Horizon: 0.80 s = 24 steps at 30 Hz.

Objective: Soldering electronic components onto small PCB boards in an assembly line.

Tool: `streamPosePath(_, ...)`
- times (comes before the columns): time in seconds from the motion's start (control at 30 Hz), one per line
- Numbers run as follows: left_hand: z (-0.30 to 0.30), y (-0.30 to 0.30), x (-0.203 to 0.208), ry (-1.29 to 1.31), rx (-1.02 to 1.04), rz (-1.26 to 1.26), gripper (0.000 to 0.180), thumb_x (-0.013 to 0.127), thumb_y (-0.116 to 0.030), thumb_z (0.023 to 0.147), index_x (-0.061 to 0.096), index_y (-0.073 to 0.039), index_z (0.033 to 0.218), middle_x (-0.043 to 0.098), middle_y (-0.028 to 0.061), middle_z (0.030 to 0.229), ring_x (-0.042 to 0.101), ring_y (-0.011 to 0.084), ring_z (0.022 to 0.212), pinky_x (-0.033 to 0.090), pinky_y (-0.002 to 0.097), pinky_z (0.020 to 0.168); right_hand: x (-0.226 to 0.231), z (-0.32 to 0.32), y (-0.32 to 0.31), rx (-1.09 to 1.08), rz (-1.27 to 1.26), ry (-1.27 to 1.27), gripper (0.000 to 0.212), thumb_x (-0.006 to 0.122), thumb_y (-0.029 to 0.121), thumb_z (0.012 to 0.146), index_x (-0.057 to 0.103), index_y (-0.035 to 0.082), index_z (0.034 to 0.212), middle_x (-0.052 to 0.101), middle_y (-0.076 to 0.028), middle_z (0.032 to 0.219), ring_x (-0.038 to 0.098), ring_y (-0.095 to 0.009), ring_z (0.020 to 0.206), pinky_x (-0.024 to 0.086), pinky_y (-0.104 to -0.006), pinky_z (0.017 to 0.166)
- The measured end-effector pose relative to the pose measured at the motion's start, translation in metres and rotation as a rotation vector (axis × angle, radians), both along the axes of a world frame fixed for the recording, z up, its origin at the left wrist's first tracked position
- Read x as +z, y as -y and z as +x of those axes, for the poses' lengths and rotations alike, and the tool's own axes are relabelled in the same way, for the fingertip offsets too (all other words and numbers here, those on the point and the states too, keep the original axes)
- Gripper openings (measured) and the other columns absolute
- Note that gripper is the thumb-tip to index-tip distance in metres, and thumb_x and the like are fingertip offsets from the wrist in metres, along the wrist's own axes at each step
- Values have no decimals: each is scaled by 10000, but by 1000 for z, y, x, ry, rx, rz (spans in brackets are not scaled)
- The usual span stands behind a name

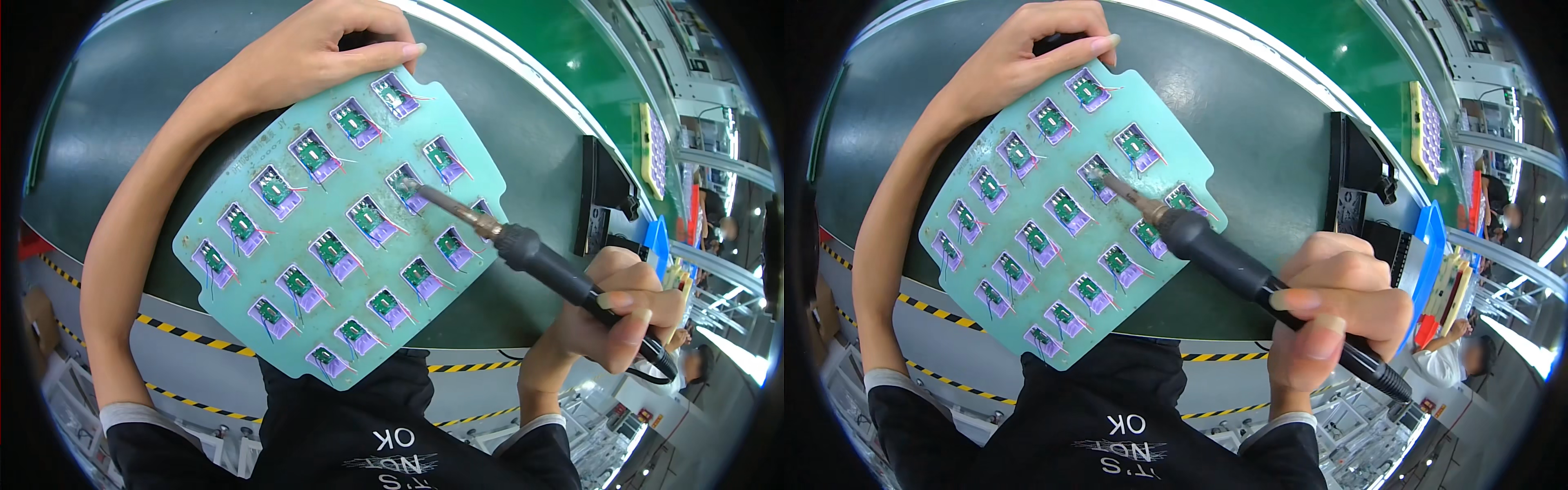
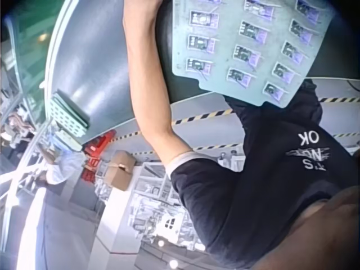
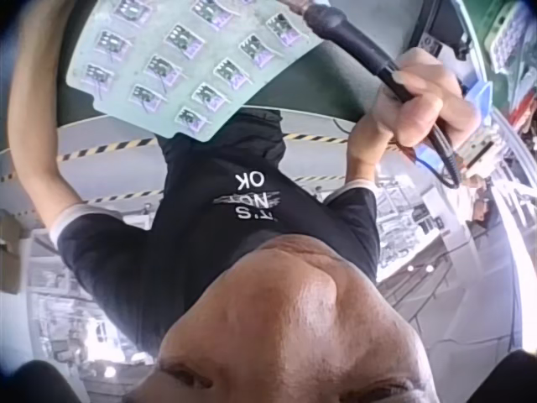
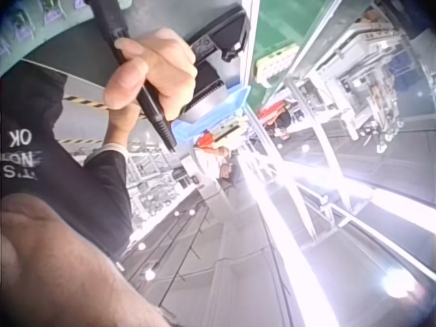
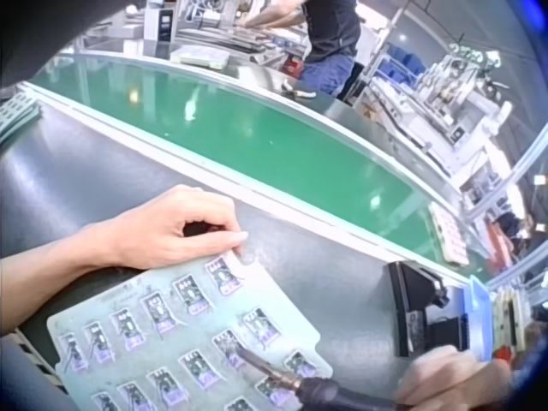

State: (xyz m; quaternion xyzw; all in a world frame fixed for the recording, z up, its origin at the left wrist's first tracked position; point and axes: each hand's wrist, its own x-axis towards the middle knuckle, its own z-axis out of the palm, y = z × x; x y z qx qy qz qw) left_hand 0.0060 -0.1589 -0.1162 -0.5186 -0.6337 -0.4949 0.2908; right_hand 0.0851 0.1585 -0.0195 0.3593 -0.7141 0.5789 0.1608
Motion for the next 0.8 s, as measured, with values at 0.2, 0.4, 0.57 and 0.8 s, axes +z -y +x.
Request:
streamPosePath(0.2,10,-4,11,-20,10,-4,161,618,-114,943,684,24,890,670,136,805,641,230,741,485,326,686,11,-17,-13,-116,-273,-95,211,486,224,868,449,79,719,277,28,509,192,-55,411,199,-213,441)
streamPosePath(0.4,41,-13,27,789,389,-347,252,573,-208,983,652,5,875,573,15,816,503,81,728,390,245,649,21,-28,-35,-145,-256,-99,190,483,210,862,427,73,742,347,9,515,219,-62,375,206,-220,396)
streamPosePath(0.57,42,-13,24,813,392,-341,245,555,-194,986,631,4,862,552,23,823,496,96,730,382,254,647,13,-30,-41,-118,-277,-62,191,496,200,857,436,56,747,351,2,508,229,-68,370,209,-221,379)
streamPosePath(0.8,39,-11,22,817,392,-394,224,538,-162,989,627,13,880,575,38,868,517,114,766,406,265,676,-2,-26,-22,-101,-277,-57,185,527,155,863,474,76,704,361,21,492,247,-44,370,214,-213,398)
